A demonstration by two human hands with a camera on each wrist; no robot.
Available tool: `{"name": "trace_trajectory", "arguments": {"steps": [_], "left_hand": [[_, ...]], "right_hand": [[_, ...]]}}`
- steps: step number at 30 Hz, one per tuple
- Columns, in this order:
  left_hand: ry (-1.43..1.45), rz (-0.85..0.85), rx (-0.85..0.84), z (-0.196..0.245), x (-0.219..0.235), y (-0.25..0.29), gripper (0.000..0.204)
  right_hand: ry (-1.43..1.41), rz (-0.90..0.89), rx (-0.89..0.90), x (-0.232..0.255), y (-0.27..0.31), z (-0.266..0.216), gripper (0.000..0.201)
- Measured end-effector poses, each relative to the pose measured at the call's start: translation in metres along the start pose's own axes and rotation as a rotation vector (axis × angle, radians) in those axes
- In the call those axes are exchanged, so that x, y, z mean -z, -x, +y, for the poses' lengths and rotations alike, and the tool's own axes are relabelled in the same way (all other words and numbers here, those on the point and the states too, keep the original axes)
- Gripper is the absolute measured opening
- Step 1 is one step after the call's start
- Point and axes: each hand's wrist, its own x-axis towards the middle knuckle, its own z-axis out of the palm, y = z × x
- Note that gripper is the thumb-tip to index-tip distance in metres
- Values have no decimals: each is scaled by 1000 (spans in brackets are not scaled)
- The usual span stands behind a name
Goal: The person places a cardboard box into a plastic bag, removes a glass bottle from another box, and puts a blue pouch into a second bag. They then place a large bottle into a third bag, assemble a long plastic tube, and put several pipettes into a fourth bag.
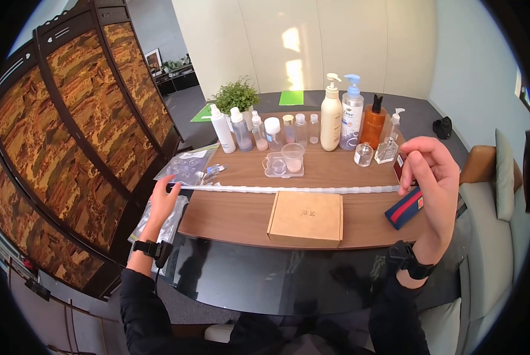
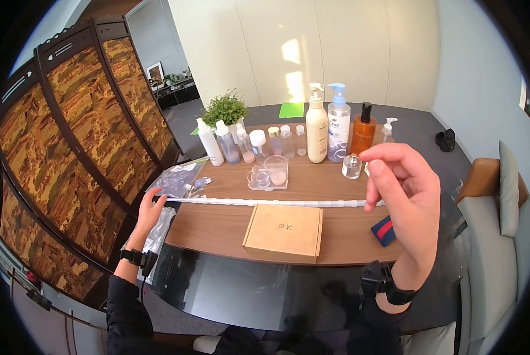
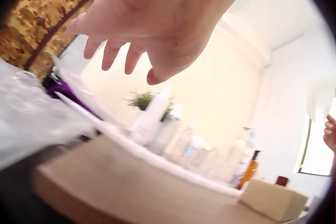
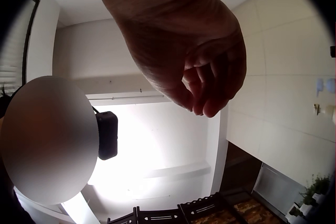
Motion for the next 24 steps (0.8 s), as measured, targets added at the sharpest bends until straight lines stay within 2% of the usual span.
{"name": "trace_trajectory", "arguments": {"steps": [2, 4, 6, 8, 11, 14, 18, 21, 24], "left_hand": [[208, -168, -92, 58, -5, -4, 44], [288, -438, -271, 138, -5, 3, 50], [311, -784, -485, 196, -10, 8, 74], [61, -892, -668, 221, -41, 18, 101], [-124, -968, -702, 261, -58, 28, 117], [-82, -1052, -698, 267, -71, 35, 118], [33, -953, -731, 256, -86, 48, 115], [86, -930, -737, 252, -89, 46, 114], [95, -942, -727, 252, -89, 45, 114]], "right_hand": [[-8, -8, -4, -1, 1, 0, 15], [-12, -11, -20, -4, 1, -1, 15], [-16, -25, -39, -5, 2, -2, 15], [-17, -33, -58, -6, 4, -4, 14], [-21, -53, -70, -6, 3, -5, 14], [-43, -98, -79, -6, 4, -4, 13], [12, -163, -192, -10, 6, -3, 16], [163, -230, -209, -20, 6, -3, 20], [473, -345, -178, -21, 8, -6, 28]]}}
